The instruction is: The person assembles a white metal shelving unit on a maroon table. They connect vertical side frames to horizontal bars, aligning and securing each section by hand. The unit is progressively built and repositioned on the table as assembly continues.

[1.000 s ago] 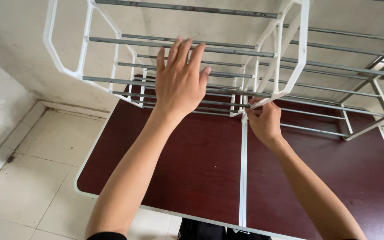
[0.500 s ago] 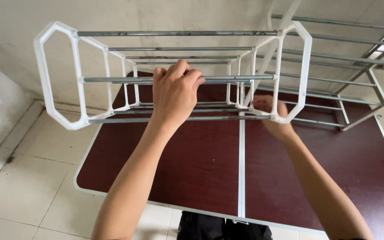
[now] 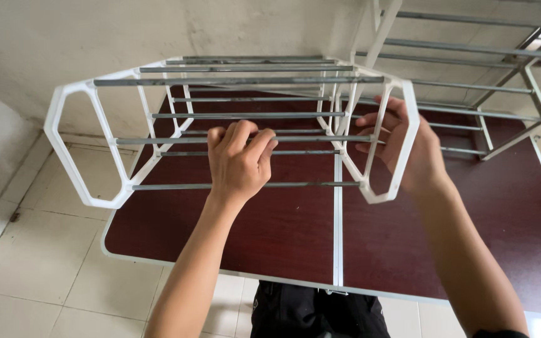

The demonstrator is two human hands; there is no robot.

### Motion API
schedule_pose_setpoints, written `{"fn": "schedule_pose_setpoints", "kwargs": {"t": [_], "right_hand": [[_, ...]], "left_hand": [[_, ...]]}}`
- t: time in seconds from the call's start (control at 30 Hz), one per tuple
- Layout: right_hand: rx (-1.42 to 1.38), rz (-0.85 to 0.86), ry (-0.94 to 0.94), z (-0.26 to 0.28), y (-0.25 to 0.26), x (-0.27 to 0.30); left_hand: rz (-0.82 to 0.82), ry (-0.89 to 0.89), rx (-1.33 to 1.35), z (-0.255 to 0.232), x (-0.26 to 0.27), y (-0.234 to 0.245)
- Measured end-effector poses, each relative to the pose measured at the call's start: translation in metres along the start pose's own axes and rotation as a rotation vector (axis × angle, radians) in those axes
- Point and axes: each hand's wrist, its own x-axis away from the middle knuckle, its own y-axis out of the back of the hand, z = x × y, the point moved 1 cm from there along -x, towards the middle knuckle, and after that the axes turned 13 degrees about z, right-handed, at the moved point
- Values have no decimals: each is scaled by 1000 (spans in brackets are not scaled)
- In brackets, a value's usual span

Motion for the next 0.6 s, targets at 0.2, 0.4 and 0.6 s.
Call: {"fn": "schedule_pose_setpoints", "kwargs": {"t": [0.2,0.4,0.6], "right_hand": [[-236,-42,6,-14,-3,4],[28,-140,-101,-48,-5,15],[-97,-290,-151,-83,3,23]], "left_hand": [[62,44,45,-3,38,-15],[164,127,85,-7,78,-33],[257,182,105,-9,106,-55]]}}
